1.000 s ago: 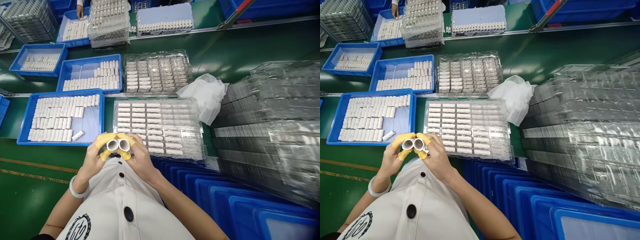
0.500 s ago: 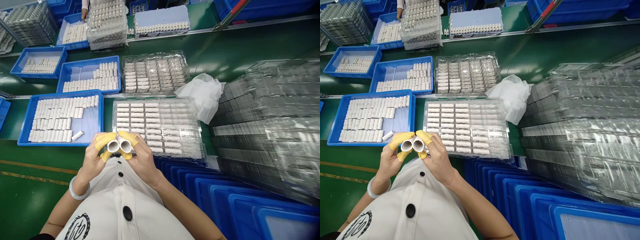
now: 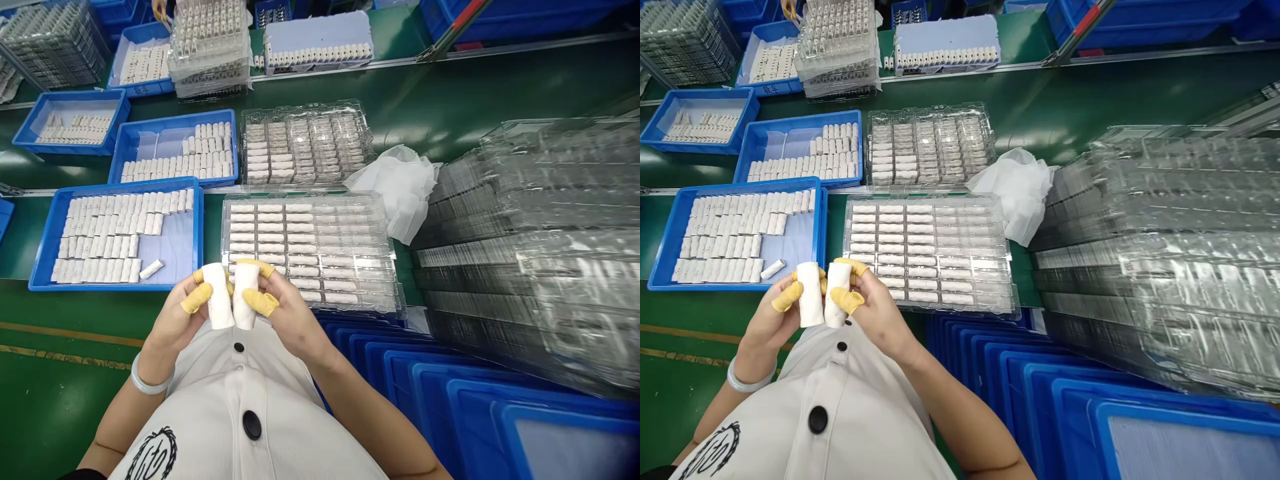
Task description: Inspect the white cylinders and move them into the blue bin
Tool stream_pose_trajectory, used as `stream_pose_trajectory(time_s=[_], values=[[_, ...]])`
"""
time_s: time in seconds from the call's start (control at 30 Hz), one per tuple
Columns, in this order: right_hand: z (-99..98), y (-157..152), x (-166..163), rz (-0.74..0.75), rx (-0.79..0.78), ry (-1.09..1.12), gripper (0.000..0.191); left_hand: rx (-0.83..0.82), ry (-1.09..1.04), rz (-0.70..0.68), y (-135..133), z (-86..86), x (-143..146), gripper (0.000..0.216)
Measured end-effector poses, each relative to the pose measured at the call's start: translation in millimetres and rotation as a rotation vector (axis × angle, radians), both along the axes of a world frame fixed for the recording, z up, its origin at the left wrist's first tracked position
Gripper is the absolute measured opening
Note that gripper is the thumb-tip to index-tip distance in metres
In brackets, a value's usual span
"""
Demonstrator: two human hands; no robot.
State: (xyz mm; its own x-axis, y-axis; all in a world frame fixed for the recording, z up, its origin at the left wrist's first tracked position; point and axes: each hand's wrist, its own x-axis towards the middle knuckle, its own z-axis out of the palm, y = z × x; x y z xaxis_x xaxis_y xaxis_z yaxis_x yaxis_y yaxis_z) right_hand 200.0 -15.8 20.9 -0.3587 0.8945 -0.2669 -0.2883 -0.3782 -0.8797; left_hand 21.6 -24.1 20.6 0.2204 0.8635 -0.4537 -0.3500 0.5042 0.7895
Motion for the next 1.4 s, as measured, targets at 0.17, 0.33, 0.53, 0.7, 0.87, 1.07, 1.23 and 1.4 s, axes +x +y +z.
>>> stream_pose_trajectory(time_s=[0.17,0.33,0.53,0.7,0.87,1.07,1.23,1.4], values=[[0.2,8,0,-0.017,-0.581,0.501,0.016,-0.326,-0.286,0.128,6,0.1,7,0.019],[-12.8,11,0,-0.085,-0.747,0.736,0.009,-0.413,-0.307,0.207,11,2.0,12,0.014],[-18.4,11,2,-0.088,-0.794,0.808,0.009,-0.463,-0.378,0.269,14,3.1,17,0.017],[-16.0,12,3,-0.117,-0.825,0.792,0.008,-0.509,-0.421,0.29,16,3.9,18,0.023],[-15.5,14,3,-0.101,-0.81,0.79,0.009,-0.498,-0.396,0.28,17,3.7,18,0.023],[-17.1,15,3,-0.102,-0.788,0.772,0.009,-0.494,-0.393,0.27,18,2.4,18,0.023],[-15.2,17,2,-0.116,-0.787,0.759,0.009,-0.538,-0.416,0.291,21,4.4,19,0.031],[-14.0,16,-1,-0.131,-0.765,0.734,0.01,-0.5,-0.371,0.305,21,3.4,19,0.027]])
